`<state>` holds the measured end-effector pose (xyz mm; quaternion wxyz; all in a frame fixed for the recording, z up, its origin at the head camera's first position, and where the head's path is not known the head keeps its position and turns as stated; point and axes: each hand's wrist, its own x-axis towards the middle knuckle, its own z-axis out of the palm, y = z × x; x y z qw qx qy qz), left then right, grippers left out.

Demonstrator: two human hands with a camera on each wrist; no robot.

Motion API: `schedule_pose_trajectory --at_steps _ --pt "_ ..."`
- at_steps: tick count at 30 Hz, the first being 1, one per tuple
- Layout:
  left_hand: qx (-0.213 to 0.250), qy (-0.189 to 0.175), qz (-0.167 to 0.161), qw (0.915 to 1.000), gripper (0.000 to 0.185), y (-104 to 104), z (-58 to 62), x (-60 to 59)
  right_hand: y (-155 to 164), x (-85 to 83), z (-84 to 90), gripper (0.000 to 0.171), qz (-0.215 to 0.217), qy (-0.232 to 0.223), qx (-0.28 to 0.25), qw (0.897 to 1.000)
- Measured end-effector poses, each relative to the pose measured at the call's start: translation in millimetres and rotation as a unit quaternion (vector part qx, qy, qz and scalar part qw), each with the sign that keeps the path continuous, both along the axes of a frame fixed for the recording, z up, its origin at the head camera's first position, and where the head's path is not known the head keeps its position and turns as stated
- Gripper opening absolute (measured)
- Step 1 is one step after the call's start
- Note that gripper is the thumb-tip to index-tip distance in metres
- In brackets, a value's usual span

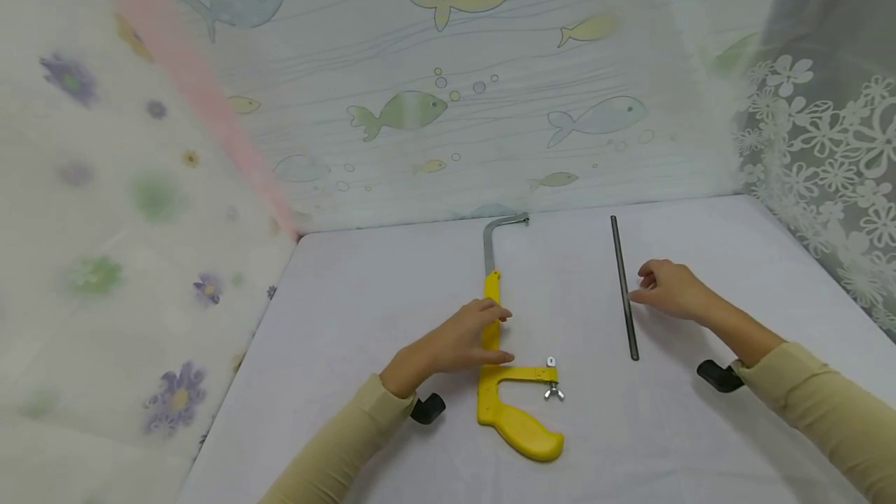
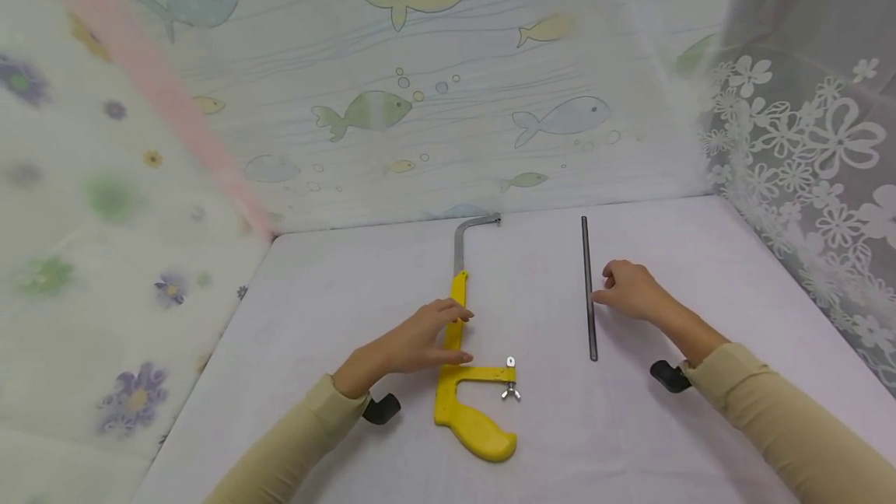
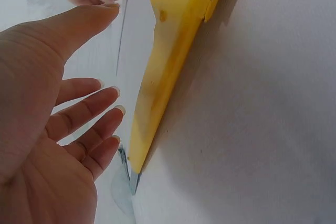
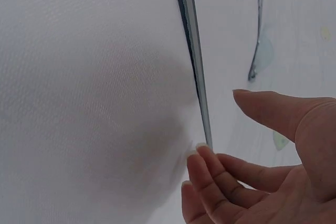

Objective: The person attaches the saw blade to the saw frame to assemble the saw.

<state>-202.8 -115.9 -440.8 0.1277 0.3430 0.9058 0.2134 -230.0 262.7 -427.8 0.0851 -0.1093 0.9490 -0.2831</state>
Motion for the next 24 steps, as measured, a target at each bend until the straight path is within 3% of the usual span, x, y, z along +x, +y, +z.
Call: schedule_pose_trajectory --at_steps 9,16,24 --pt "0.004 -0.026 -0.023 0.9994 0.053 9 -0.4 5.9 -3 -3.1 -5.8 0.044 -0.026 -0.029 -0.002 0.999" --pt "-0.001 -0.013 -0.053 0.9985 0.049 14 -5.3 7.1 -10 -5.1 -8.4 0.048 -0.044 -0.037 0.013 0.998" --pt "-0.006 -0.014 -0.071 0.9974 0.046 18 -7.1 9.2 -20 -6.7 -11.0 0.035 -0.069 -0.028 0.025 0.997"
